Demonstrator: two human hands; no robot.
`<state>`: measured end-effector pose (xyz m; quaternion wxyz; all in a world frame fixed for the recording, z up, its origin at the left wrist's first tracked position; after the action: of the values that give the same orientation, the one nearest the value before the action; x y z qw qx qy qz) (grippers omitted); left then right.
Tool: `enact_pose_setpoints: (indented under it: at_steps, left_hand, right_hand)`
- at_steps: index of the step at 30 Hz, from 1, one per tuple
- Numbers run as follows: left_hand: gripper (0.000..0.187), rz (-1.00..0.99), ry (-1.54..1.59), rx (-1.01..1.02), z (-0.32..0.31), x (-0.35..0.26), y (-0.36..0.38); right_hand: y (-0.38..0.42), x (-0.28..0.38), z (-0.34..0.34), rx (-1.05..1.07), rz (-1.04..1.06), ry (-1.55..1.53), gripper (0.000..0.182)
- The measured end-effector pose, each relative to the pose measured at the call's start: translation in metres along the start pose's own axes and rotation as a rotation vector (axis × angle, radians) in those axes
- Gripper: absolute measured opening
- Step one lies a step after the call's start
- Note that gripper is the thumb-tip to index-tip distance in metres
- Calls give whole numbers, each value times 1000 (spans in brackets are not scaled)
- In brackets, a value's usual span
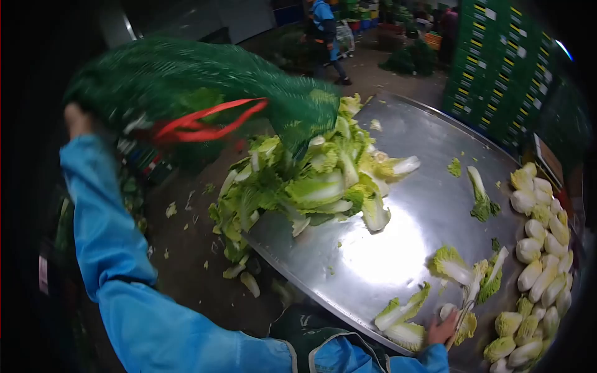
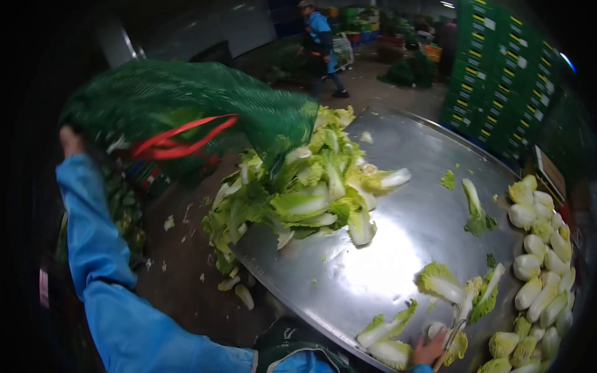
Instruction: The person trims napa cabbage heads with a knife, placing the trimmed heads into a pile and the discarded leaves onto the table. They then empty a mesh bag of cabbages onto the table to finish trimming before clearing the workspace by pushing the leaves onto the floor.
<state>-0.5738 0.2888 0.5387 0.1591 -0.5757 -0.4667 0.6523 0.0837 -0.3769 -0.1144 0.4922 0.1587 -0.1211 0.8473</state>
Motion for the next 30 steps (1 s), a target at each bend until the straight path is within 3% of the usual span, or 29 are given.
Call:
enact_pose_setpoints:
  at_steps: [2,4,8,11,14,15,17,18,19,20,21,22,23,24,25,26,27,30]
  left_hand:
    - [47,58,-135,-136,134,20,7]
    - [44,118,-259,-257,265,21,27]
    - [39,231,-437,-474,484,5,97]
    - [36,336,-528,-584,611,8,169]
    - [32,468,-564,-655,697,28,253]
    - [31,514,-553,-675,718,40,285]
    - [29,619,-526,-691,738,72,338]
    - [29,661,-509,-695,752,93,363]
    - [36,828,-561,-668,697,93,372]
    - [37,850,-578,-713,662,92,388]
    - [36,822,-798,-276,766,138,436]
    - [34,894,-797,-545,699,121,429]
    - [34,937,-807,-534,705,135,444]
    - [34,964,-787,-450,733,155,463]
    - [33,863,-940,-314,775,174,481]
    - [31,963,-618,-518,732,177,474]
    - [30,996,-537,-636,727,191,472]
    - [31,1034,-602,-648,722,247,454]
  right_hand:
    - [13,52,-21,87,93,-27,84]
    - [12,110,-18,216,-56,180,89]
    - [-13,151,-61,162,27,170,89]
    - [-51,221,-97,126,164,73,87]
    - [-117,311,-148,123,405,-361,81]
    - [-140,344,-166,137,488,-595,80]
    - [-272,344,-277,96,413,-823,81]
    - [-285,390,-275,88,314,-956,83]
    - [-305,430,-279,87,213,-1073,85]
    - [-340,441,-305,34,290,-984,86]
    - [-360,457,-330,-24,362,-903,87]
    - [-335,486,-322,34,288,-808,88]
    - [-283,524,-285,84,207,-706,89]
    - [-276,534,-299,164,246,-849,88]
    - [-254,551,-300,172,245,-840,88]
    - [-224,574,-290,112,326,-776,87]
    - [-206,592,-283,46,406,-712,85]
    - [-180,632,-313,106,549,-673,80]
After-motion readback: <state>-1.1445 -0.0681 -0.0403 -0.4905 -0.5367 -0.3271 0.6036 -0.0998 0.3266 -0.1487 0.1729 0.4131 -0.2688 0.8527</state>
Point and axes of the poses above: each hand's wrist, its own y-axis away from the middle knuckle, its own z-axis out of the back of the hand, x = y × z, the point moved 6 cm from there along -y, towards the middle knuckle, and after that the axes turned 4 degrees about -y, right-handed, at the moved point
